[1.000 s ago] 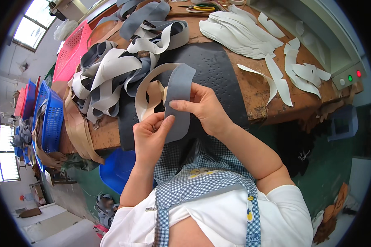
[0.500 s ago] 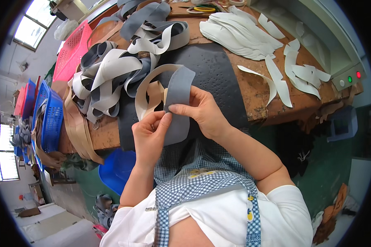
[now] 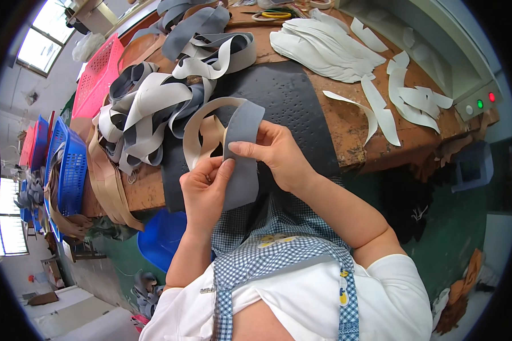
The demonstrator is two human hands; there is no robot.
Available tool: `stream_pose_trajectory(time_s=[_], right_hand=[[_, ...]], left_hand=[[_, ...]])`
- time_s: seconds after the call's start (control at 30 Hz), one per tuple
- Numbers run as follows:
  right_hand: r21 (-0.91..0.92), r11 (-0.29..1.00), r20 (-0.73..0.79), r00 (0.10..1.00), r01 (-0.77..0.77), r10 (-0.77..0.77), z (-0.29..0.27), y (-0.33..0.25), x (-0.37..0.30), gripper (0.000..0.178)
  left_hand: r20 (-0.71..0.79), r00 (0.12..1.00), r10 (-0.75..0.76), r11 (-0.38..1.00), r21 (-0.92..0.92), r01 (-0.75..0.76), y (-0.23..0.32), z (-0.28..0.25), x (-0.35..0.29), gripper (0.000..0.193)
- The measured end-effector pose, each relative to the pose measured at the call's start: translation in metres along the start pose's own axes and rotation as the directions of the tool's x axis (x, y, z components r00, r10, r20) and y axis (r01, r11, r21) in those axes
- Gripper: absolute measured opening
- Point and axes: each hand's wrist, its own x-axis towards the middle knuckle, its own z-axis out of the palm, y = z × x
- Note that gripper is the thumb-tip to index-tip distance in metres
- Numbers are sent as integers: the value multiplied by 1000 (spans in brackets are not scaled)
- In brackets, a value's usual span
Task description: Aligning shoe upper components and feeding them into a pressing machine for bonding.
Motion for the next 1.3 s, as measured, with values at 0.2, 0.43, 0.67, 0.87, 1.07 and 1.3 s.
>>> stream_pose_trajectory(time_s=[0.2,0.43,0.67,0.87,1.07,1.3], right_hand=[[-12,1000,-26,1000,-3,2,0,7,-1,35],[-26,999,-4,1000,27,-27,0,9,-1,33],[67,998,-43,999,3,0,-4,4,3,28],[4,997,-1,997,75,-75,-2,11,-1,28],[124,992,-49,999,26,-20,-5,4,2,30],[115,991,-88,995,65,-55,-8,9,4,31]], left_hand=[[42,999,4,994,-114,1,2,0,-4,19],[62,994,-88,957,-273,102,3,1,1,19],[43,997,-62,985,-157,68,3,0,-4,17],[6,999,-41,967,-250,41,3,2,0,18],[-128,986,102,991,-75,-112,-7,7,-5,13],[-91,993,80,991,-104,-89,-7,11,-10,13]])
